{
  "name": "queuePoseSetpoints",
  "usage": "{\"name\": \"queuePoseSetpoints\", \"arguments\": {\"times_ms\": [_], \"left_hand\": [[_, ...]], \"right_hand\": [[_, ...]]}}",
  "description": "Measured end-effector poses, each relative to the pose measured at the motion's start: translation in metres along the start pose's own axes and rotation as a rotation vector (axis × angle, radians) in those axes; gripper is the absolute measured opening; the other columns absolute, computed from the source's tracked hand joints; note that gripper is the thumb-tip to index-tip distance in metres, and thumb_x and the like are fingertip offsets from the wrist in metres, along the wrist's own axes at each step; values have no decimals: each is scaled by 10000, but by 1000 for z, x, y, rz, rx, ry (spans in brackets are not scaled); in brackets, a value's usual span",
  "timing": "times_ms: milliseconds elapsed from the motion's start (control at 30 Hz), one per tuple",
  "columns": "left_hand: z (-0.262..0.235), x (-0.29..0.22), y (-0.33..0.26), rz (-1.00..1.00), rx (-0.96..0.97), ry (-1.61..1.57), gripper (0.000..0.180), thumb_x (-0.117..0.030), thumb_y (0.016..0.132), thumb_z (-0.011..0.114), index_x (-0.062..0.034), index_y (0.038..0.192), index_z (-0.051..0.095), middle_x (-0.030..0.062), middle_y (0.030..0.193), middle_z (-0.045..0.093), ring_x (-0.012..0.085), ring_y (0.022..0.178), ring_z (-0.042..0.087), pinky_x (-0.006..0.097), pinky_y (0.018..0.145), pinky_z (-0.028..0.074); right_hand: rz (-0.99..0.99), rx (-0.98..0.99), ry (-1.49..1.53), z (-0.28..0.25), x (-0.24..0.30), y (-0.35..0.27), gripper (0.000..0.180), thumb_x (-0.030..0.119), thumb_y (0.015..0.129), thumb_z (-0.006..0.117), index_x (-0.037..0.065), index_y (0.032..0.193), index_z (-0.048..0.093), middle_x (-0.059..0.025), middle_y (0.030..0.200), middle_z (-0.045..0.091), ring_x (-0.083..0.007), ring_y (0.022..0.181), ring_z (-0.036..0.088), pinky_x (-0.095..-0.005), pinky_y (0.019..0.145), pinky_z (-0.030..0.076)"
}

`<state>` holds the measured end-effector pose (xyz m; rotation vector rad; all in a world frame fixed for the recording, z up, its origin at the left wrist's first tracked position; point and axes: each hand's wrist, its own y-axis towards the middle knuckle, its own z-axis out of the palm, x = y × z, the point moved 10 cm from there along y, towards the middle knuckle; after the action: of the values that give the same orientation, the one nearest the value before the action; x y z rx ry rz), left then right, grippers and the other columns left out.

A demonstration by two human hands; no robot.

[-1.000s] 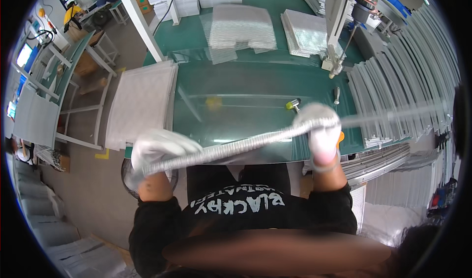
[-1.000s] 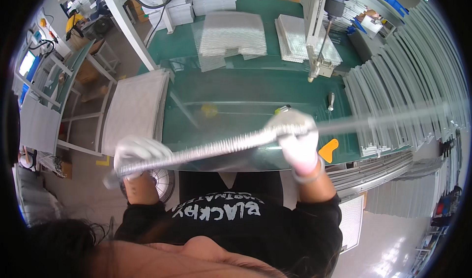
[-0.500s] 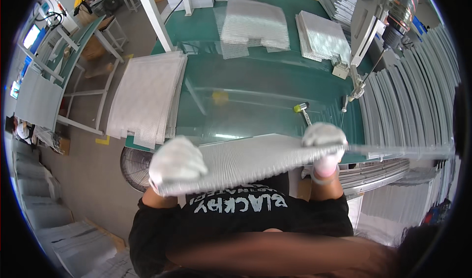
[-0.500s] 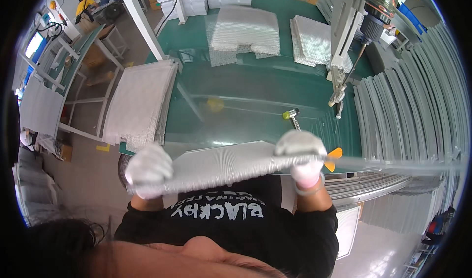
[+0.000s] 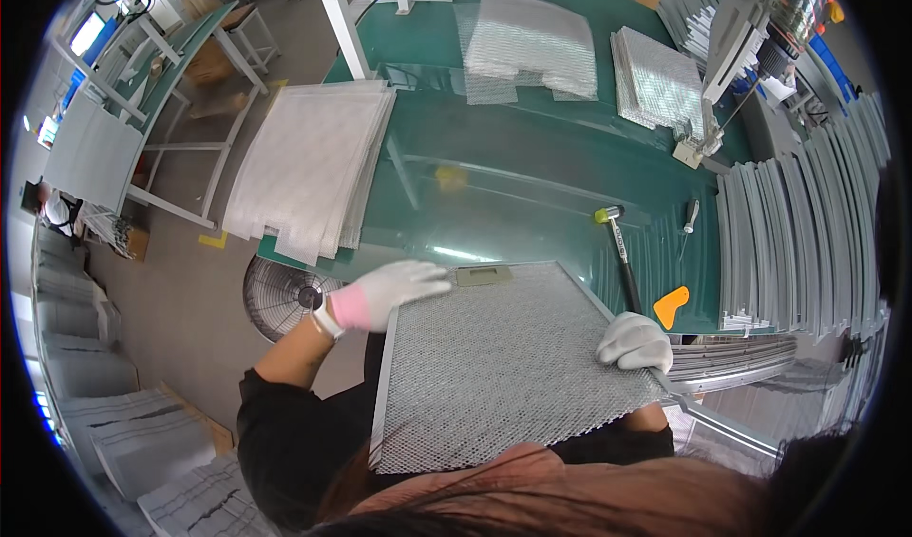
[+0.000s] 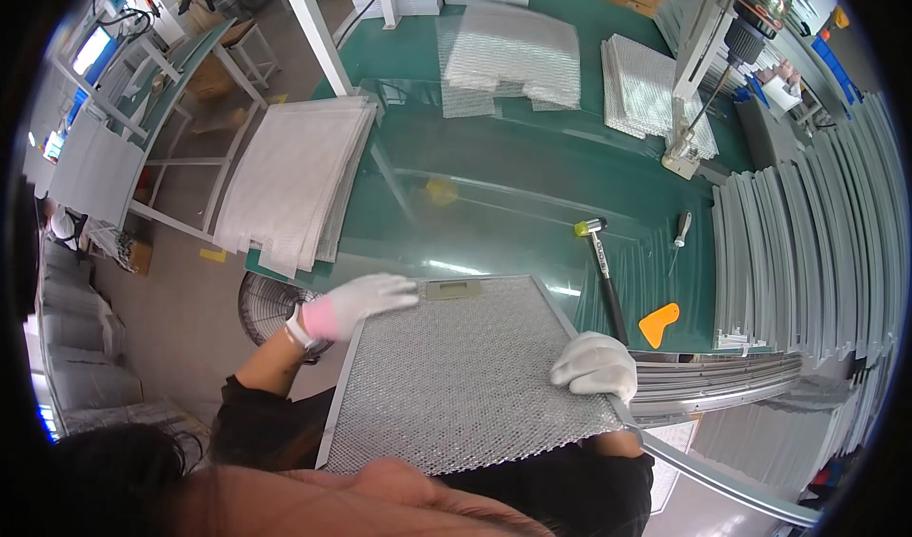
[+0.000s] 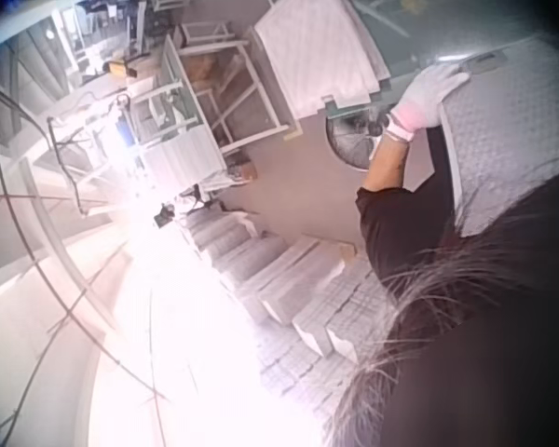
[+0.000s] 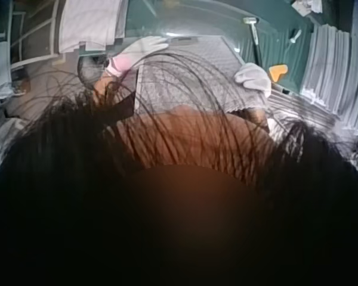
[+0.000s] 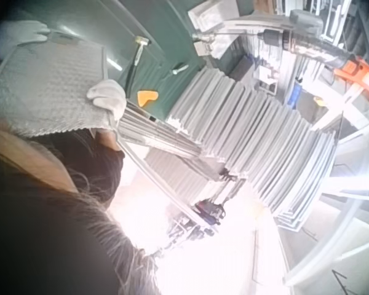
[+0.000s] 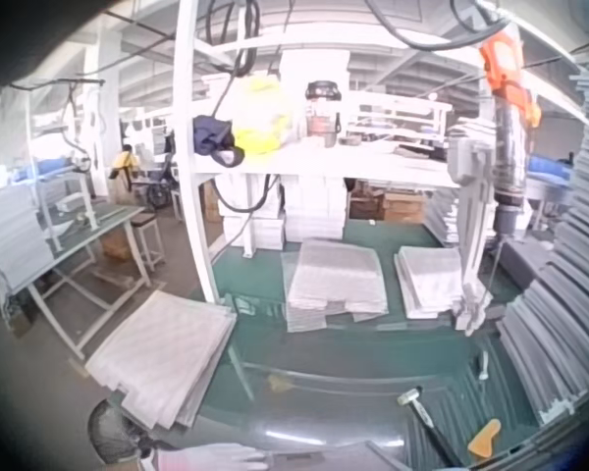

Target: Assembling metal mesh filters by fitting frames and securing components using a mallet and power screwdriver.

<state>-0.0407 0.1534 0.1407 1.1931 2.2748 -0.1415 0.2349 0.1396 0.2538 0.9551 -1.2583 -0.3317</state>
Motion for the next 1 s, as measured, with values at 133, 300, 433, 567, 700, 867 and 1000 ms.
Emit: {"name": "queuePoseSetpoints", "arguments": {"times_ms": [133,300,433,567,700,867,1000], "left_hand": [[9,20,10,32,91,12,535,-237,814,647,-69,1302,508,149,1301,550,347,1182,522,433,1031,403],[11,24,7,27,47,-14,468,-172,797,637,-96,1251,549,82,1188,607,296,1108,551,419,992,415],[7,21,9,25,25,-14,414,-168,787,639,-89,1189,583,86,1123,622,290,1051,571,414,953,437],[7,45,-10,-326,-123,80,281,-157,783,634,-73,1051,616,125,1010,624,317,977,588,419,867,467],[12,80,-54,-628,-496,57,182,-124,796,603,-68,967,631,140,904,626,329,886,615,408,787,490],[32,105,-69,-561,-581,170,94,-121,794,607,-67,863,643,117,793,623,325,779,630,408,720,502],[2,80,-48,-676,-695,458,259,-211,715,748,-42,905,699,128,857,689,323,783,659,409,680,510]], "right_hand": [[23,-68,-30,-2,-3,0,178,188,811,637,74,709,546,-126,691,669,-262,601,645,-350,543,511],[88,-182,-4,-8,-8,-4,212,180,779,634,77,631,523,-124,643,656,-266,568,634,-351,522,505],[47,-78,39,-6,-8,-3,204,179,779,634,76,639,529,-128,654,662,-267,571,635,-356,533,504],[36,34,65,-5,-12,-3,187,166,789,669,64,694,544,-128,681,670,-262,589,641,-355,551,505],[-1,-58,72,-5,-11,1,197,171,809,697,54,748,551,-125,699,667,-257,603,642,-355,560,508],[11,-235,-122,-10,-21,39,343,277,927,635,55,711,486,-97,639,584,-181,489,523,-301,432,425],[208,-392,-217,-37,-58,55,314,293,972,567,33,803,517,-77,729,561,-151,662,522,-257,627,431]]}}
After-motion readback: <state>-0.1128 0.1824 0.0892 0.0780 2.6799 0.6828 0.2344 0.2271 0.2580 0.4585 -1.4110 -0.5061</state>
